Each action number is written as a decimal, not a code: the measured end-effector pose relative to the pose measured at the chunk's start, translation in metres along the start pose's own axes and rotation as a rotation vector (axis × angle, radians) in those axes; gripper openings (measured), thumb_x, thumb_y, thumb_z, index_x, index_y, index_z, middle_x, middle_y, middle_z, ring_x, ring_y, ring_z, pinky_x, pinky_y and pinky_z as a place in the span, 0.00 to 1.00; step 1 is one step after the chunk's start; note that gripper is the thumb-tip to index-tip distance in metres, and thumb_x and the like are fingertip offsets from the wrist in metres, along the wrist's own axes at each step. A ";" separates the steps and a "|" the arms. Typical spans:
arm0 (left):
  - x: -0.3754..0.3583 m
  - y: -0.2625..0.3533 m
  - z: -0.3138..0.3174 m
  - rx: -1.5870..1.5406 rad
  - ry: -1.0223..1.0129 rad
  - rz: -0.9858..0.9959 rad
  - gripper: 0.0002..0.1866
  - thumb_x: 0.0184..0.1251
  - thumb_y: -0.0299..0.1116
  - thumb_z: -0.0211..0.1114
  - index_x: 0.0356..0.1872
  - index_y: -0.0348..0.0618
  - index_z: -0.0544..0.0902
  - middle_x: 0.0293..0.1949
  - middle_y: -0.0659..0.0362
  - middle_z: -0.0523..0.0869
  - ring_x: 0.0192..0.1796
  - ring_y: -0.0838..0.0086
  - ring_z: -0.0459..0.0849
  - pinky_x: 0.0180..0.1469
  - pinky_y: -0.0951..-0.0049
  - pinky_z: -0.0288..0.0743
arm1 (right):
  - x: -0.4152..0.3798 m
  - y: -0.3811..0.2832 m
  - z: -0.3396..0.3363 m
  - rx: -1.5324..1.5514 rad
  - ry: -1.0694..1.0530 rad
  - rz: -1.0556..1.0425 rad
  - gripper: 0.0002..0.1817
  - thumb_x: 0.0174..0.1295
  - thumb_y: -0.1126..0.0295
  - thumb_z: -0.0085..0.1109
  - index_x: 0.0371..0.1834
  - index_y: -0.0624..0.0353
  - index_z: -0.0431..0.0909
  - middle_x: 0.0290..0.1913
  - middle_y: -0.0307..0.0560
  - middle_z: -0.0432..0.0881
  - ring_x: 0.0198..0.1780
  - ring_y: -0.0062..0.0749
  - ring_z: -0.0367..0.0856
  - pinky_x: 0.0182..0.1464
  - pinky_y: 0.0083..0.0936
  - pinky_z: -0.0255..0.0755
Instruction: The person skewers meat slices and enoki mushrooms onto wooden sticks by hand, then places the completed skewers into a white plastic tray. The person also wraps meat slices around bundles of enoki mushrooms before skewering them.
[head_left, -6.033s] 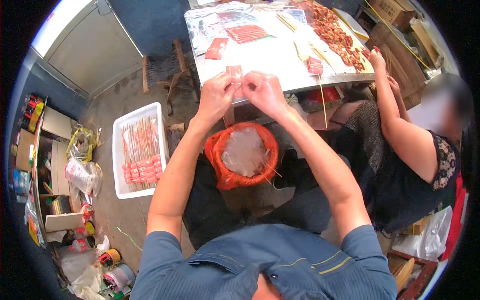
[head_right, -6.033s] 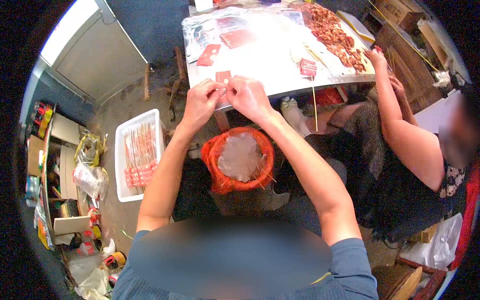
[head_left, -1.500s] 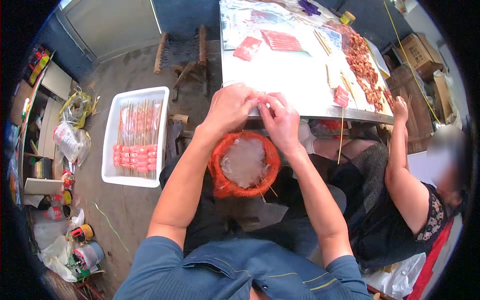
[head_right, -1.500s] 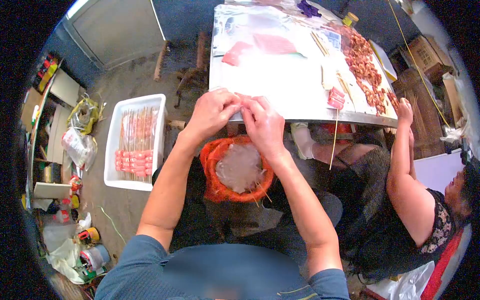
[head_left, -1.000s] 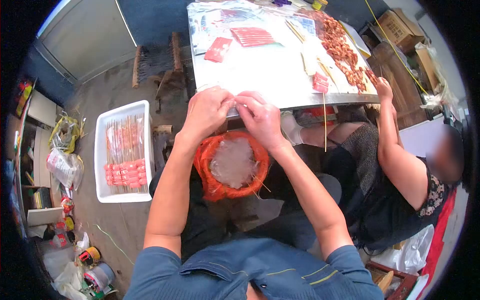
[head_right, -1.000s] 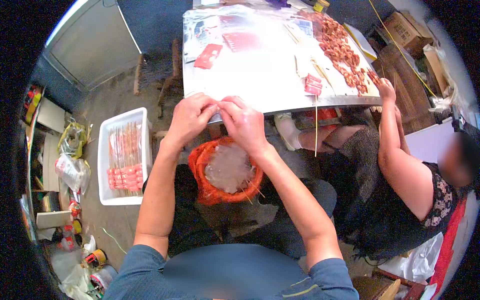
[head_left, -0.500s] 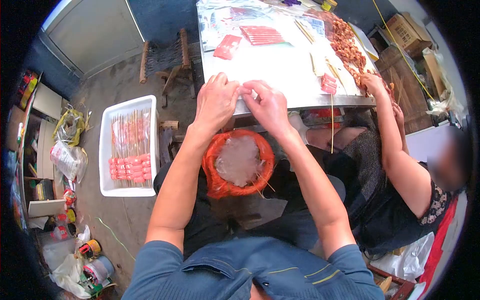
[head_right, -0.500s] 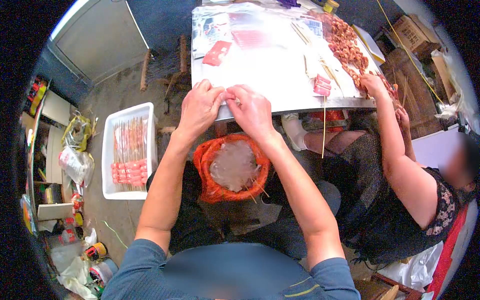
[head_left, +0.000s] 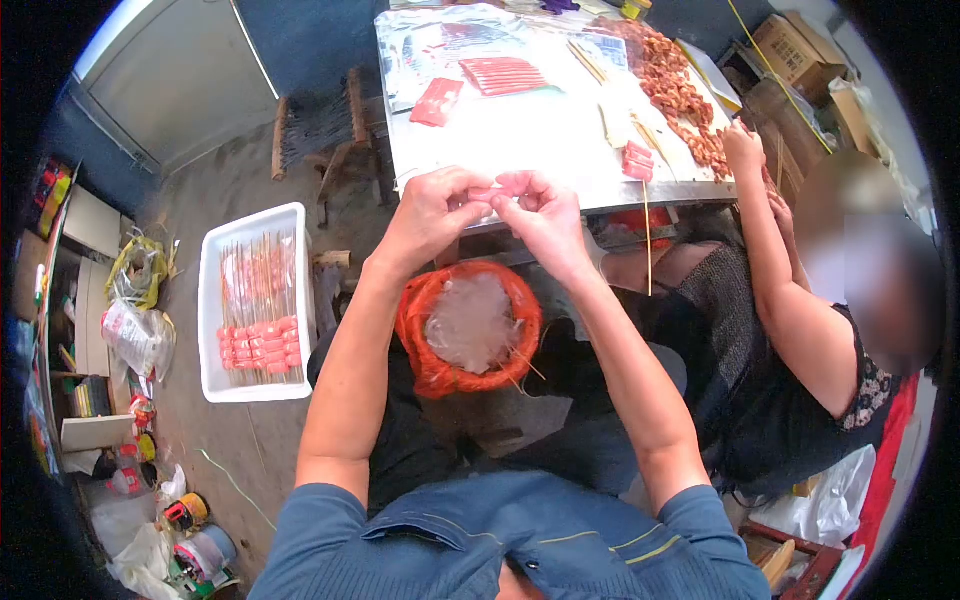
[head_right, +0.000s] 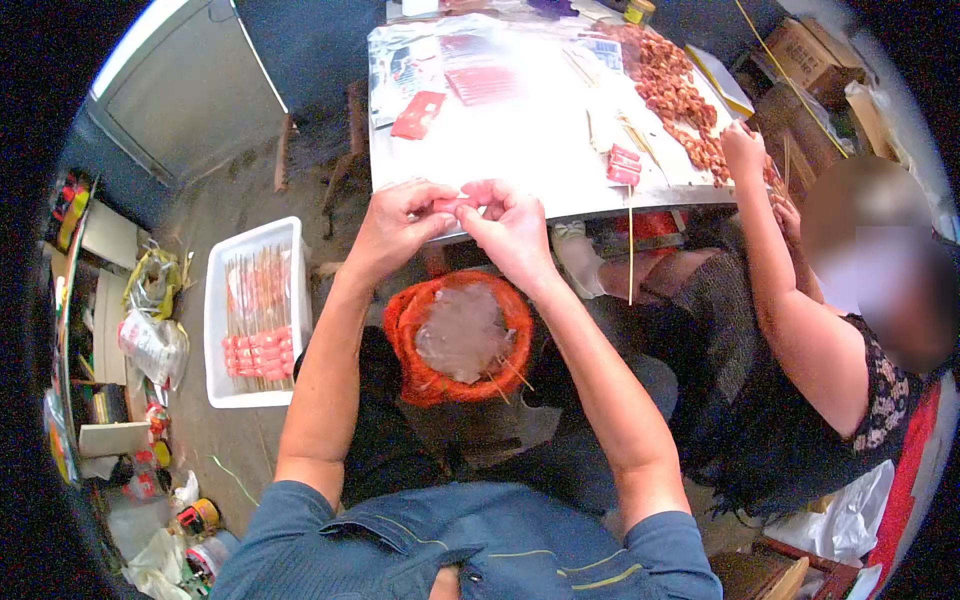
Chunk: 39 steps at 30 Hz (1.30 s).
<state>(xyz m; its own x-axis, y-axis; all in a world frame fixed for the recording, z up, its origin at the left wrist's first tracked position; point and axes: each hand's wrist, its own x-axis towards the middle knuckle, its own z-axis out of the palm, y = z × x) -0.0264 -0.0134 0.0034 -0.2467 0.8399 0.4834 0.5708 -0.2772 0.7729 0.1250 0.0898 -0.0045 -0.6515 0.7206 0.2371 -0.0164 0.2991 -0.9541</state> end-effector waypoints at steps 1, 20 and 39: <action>0.000 0.001 0.002 -0.004 -0.004 0.007 0.13 0.58 0.27 0.69 0.45 0.36 0.85 0.35 0.54 0.86 0.33 0.71 0.83 0.39 0.72 0.77 | -0.003 -0.003 -0.002 0.032 -0.005 0.033 0.12 0.58 0.72 0.66 0.44 0.65 0.83 0.32 0.35 0.84 0.27 0.10 0.73 0.29 0.15 0.70; -0.009 0.009 0.045 -0.695 0.135 -0.300 0.10 0.69 0.23 0.61 0.49 0.35 0.80 0.45 0.53 0.88 0.37 0.81 0.82 0.40 0.80 0.77 | -0.004 0.015 -0.169 -0.783 0.514 0.131 0.20 0.59 0.56 0.68 0.41 0.64 0.86 0.34 0.52 0.88 0.35 0.30 0.86 0.40 0.28 0.78; 0.000 0.016 0.052 -0.710 0.293 -0.343 0.08 0.66 0.20 0.62 0.44 0.37 0.76 0.45 0.48 0.87 0.32 0.76 0.84 0.37 0.76 0.79 | -0.070 0.005 -0.121 -0.101 0.431 0.119 0.06 0.65 0.71 0.62 0.36 0.63 0.82 0.23 0.29 0.77 0.24 0.10 0.70 0.27 0.13 0.66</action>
<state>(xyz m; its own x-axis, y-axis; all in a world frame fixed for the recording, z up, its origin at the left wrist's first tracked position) 0.0230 0.0064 -0.0057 -0.5663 0.8031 0.1854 -0.1776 -0.3386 0.9240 0.2627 0.1166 -0.0040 -0.2690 0.9417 0.2020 0.1277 0.2427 -0.9616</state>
